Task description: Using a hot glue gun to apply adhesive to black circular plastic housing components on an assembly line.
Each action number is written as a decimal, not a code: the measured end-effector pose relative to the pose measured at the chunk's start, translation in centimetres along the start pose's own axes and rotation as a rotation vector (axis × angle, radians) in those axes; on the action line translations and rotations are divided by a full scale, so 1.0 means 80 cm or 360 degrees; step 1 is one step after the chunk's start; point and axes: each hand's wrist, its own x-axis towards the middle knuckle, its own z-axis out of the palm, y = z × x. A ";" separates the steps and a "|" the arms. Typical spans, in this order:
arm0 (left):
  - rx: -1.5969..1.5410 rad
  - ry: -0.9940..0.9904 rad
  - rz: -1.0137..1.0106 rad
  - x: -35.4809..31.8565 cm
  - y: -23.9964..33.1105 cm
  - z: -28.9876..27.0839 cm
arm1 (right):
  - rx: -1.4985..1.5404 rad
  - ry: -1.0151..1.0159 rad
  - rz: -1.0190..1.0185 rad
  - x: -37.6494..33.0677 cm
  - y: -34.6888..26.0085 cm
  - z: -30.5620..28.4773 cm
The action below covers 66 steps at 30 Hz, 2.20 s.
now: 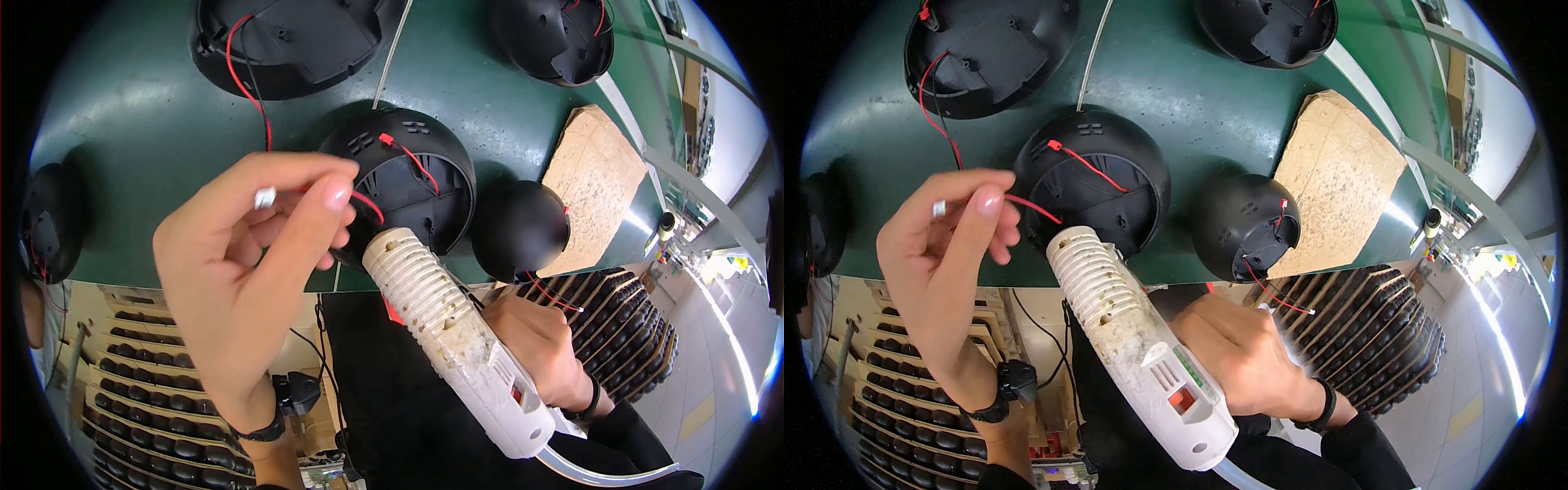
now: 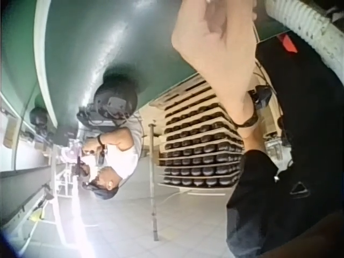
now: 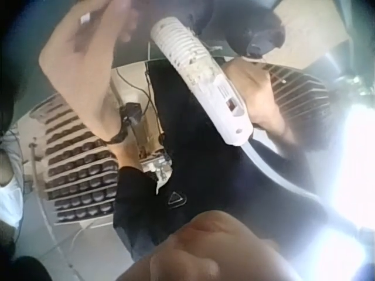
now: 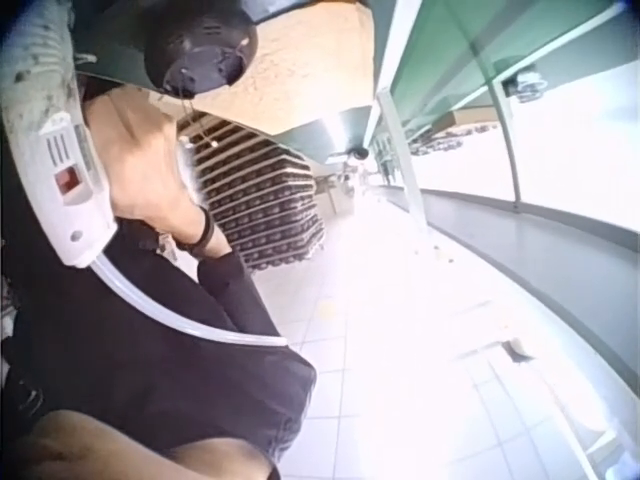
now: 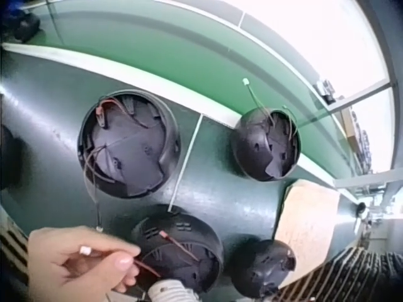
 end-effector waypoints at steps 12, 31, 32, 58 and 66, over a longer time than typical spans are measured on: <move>0.0413 -0.0635 0.0098 -0.032 -0.027 -0.055 | -0.0077 -0.0153 0.0162 -0.001 -0.012 -0.025; 0.0884 -0.0109 0.0619 -0.055 -0.047 -0.024 | 0.0019 -0.0045 0.0298 -0.040 -0.004 -0.035; 0.0875 -0.0107 0.0620 -0.044 -0.043 -0.015 | 0.0010 -0.0047 0.0301 -0.037 -0.005 -0.035; 0.0593 -0.0616 0.0607 0.046 0.006 0.011 | -0.0092 0.0016 0.0302 -0.039 -0.015 -0.027; 0.0586 -0.0642 0.0390 0.019 -0.013 -0.005 | -0.0142 -0.0076 0.0391 -0.040 -0.021 -0.031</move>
